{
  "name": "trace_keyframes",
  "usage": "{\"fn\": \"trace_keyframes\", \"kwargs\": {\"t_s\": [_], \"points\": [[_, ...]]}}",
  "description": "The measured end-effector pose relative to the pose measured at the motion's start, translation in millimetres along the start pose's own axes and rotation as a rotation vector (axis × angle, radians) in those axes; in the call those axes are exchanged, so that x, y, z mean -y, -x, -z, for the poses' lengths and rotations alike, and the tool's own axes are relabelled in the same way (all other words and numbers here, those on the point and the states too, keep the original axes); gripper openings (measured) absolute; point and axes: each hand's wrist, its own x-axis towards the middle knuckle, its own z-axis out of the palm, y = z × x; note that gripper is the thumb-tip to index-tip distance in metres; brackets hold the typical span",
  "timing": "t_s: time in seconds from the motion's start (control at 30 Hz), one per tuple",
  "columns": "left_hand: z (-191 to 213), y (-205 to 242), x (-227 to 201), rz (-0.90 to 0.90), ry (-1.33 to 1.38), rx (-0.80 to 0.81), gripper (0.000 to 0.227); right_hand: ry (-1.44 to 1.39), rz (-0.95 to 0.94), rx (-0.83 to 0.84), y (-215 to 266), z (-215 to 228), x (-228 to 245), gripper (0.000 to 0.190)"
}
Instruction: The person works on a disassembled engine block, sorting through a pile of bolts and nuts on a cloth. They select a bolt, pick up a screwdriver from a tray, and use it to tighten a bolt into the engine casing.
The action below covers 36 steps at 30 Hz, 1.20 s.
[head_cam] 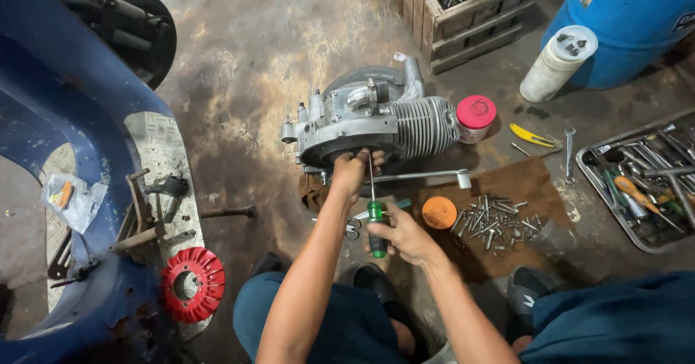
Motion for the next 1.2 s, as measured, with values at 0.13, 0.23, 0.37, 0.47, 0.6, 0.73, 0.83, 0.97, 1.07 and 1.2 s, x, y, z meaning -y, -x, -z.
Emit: {"fn": "trace_keyframes", "kwargs": {"t_s": [0.13,0.23,0.37,0.47,0.6,0.73,0.83,0.97,1.07,1.2], "points": [[8,-7,9,-0.017,-0.052,0.021,0.064,-0.075,-0.037,0.002,7,-5,17,0.028],[17,-21,27,-0.026,-0.085,0.055,0.050,0.077,0.004,0.027,-2,3,1,0.037],[21,-30,34,-0.048,-0.130,0.045,0.043,0.044,-0.013,-0.006,-2,-2,-3,0.043],[18,-30,35,-0.071,-0.167,0.023,0.043,0.002,-0.039,-0.019,-3,1,-6,0.033],[17,-27,36,-0.079,-0.134,0.024,0.043,0.128,-0.004,0.011,-7,10,-10,0.035],[16,-18,31,-0.061,-0.152,0.043,0.040,0.123,0.034,0.028,2,-3,2,0.040],[17,-19,33,-0.065,-0.139,0.052,0.039,0.103,0.051,0.030,3,1,-3,0.040],[17,-23,35,-0.053,-0.174,0.063,0.041,0.097,0.025,0.014,-9,19,-29,0.023],[18,-20,33,-0.064,-0.178,0.055,0.042,0.107,0.007,0.035,-12,24,-29,0.025],[18,-25,39,-0.096,-0.206,0.021,0.041,0.131,0.043,0.041,8,-1,6,0.040]]}}
